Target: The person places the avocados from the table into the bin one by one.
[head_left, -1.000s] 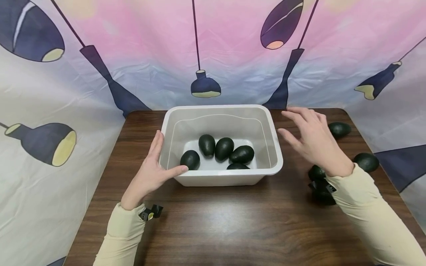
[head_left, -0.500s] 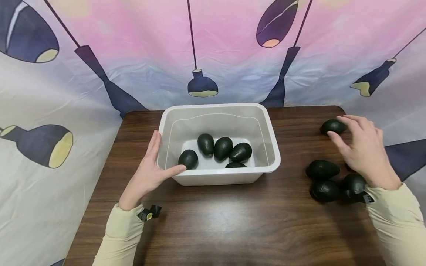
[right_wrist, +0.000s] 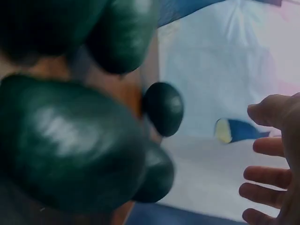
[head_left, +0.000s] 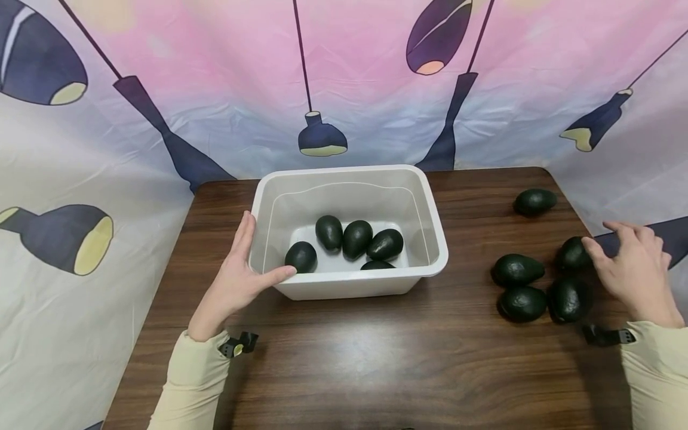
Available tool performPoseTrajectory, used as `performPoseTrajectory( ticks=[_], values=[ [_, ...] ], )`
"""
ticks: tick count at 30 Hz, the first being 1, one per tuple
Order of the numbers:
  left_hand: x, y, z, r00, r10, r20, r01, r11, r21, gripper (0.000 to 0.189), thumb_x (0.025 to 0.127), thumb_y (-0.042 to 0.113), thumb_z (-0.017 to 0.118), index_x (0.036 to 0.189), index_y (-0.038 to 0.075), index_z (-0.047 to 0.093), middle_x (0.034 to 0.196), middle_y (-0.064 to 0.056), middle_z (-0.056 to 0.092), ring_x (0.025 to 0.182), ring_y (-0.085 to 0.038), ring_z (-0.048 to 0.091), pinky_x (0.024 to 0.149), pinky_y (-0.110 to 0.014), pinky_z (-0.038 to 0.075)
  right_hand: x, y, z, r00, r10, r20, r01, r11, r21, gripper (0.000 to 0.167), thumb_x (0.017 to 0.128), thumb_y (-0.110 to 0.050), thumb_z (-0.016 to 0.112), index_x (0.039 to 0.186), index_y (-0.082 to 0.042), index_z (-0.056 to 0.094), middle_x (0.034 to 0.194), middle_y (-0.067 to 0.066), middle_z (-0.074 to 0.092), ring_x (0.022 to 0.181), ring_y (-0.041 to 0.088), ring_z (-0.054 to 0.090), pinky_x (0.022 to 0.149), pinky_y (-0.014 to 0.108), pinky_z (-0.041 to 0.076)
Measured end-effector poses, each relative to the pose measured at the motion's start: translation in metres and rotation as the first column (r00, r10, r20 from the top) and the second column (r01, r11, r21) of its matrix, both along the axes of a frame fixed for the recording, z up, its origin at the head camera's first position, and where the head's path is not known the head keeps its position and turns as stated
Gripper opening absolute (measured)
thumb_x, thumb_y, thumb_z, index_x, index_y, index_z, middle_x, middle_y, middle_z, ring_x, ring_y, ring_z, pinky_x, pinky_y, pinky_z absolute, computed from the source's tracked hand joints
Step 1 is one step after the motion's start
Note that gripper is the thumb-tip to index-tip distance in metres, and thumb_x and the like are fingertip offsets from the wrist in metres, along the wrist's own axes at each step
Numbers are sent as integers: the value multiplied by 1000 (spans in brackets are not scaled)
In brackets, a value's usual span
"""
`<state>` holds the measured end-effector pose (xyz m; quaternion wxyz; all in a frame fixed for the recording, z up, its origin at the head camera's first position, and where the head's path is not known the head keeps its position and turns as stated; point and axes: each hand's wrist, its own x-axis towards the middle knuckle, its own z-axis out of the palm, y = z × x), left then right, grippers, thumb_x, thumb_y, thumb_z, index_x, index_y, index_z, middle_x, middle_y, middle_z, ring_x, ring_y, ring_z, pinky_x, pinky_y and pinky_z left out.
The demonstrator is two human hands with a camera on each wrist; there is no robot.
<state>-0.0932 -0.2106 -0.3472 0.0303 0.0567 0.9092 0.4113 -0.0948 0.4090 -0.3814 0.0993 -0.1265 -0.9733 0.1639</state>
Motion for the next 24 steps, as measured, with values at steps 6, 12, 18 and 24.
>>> performPoseTrajectory(
  ticks=[6,12,18,24],
  values=[
    [0,0,0,1000,-1,0,1,1000,-3,118,76,49,81,156,23,-2,159,14,-8,147,-20,-1,112,-60,16,2,15,-16,994,-19,110,18,1000,8,75,101,-47,42,144,12,29,140,44,21,125,64,19,95,73,18],
    [-1,0,0,1000,0,1,0,1000,2,118,76,49,81,156,23,-1,159,14,-8,147,-18,-1,112,-60,15,1,22,-28,977,-36,208,36,999,4,83,100,-53,39,146,14,22,137,48,17,123,66,17,95,73,18],
    [-2,0,1,1000,-2,-1,2,1000,6,118,75,49,81,156,23,-1,159,14,-8,147,-18,-1,112,-60,15,-4,23,-34,974,-35,226,35,999,5,85,100,-53,38,147,14,15,137,50,14,124,67,15,95,74,17],
    [-1,0,2,1000,-2,3,2,1000,16,119,76,48,81,157,22,-1,159,15,-8,147,-19,-1,112,-60,15,-9,25,-38,970,-15,243,18,1000,-13,89,99,-55,38,149,13,9,138,50,12,124,68,12,93,75,18]
  ],
)
